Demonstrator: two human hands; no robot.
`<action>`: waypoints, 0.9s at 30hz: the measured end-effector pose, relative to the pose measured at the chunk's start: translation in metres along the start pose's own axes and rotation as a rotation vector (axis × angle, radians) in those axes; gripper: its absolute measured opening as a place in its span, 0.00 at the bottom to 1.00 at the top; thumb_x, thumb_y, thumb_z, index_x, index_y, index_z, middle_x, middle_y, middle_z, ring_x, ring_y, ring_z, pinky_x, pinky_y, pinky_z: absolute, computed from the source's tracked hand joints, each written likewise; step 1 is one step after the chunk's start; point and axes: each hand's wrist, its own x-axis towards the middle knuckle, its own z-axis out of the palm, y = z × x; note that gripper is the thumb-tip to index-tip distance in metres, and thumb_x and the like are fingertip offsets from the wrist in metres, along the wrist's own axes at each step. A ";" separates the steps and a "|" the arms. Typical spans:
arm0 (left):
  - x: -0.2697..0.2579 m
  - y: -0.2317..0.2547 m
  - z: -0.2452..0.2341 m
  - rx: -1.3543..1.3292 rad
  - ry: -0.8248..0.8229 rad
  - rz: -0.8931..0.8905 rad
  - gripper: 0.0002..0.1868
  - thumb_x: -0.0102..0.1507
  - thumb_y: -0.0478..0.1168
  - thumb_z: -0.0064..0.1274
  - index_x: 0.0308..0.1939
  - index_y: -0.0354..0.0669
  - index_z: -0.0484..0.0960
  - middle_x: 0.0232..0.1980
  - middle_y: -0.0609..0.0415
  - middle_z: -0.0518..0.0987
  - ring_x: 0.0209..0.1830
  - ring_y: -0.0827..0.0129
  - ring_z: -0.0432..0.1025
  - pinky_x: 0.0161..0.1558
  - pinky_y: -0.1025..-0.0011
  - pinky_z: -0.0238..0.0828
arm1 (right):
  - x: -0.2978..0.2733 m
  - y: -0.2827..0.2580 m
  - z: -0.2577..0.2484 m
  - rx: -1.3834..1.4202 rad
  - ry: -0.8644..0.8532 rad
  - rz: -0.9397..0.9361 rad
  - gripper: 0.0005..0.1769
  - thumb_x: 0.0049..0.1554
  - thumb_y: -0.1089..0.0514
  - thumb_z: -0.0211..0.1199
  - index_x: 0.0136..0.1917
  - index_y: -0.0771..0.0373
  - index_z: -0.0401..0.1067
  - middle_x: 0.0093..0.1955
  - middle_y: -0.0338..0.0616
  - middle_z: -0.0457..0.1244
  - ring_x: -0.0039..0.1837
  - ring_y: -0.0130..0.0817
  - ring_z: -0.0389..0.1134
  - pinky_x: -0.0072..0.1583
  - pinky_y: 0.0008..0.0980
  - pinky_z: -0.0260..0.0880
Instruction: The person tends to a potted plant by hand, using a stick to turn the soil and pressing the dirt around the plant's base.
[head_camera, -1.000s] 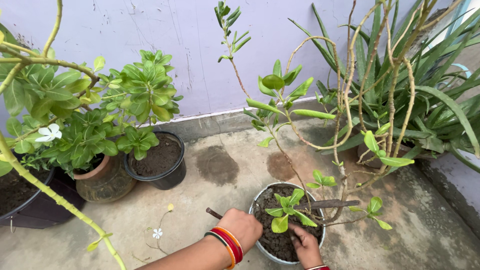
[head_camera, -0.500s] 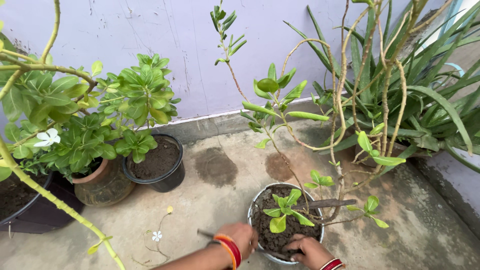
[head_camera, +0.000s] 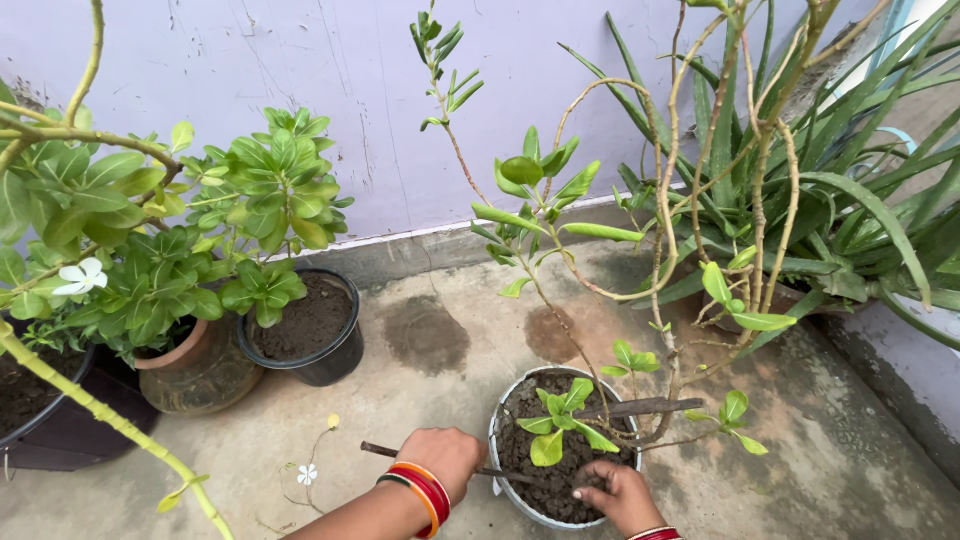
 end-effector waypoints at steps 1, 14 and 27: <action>-0.001 0.001 0.001 -0.001 0.000 -0.001 0.09 0.61 0.35 0.53 0.41 0.52 0.86 0.42 0.45 0.84 0.47 0.51 0.78 0.49 0.55 0.75 | -0.002 -0.005 0.000 -0.097 0.047 0.000 0.13 0.46 0.64 0.78 0.45 0.66 0.80 0.38 0.38 0.72 0.43 0.21 0.69 0.48 0.28 0.72; -0.001 0.023 0.010 0.233 -0.006 0.187 0.11 0.65 0.35 0.47 0.40 0.45 0.87 0.43 0.45 0.85 0.46 0.52 0.81 0.45 0.57 0.77 | -0.015 -0.043 0.015 -0.344 0.225 0.058 0.19 0.40 0.57 0.83 0.34 0.68 0.75 0.29 0.45 0.67 0.35 0.28 0.65 0.44 0.33 0.69; 0.038 0.047 0.042 0.327 -0.086 0.181 0.11 0.66 0.36 0.48 0.45 0.44 0.88 0.46 0.47 0.86 0.48 0.51 0.81 0.40 0.52 0.78 | -0.029 -0.105 0.014 -0.727 -0.003 -0.194 0.17 0.43 0.59 0.80 0.46 0.58 0.79 0.51 0.44 0.66 0.60 0.43 0.68 0.61 0.37 0.69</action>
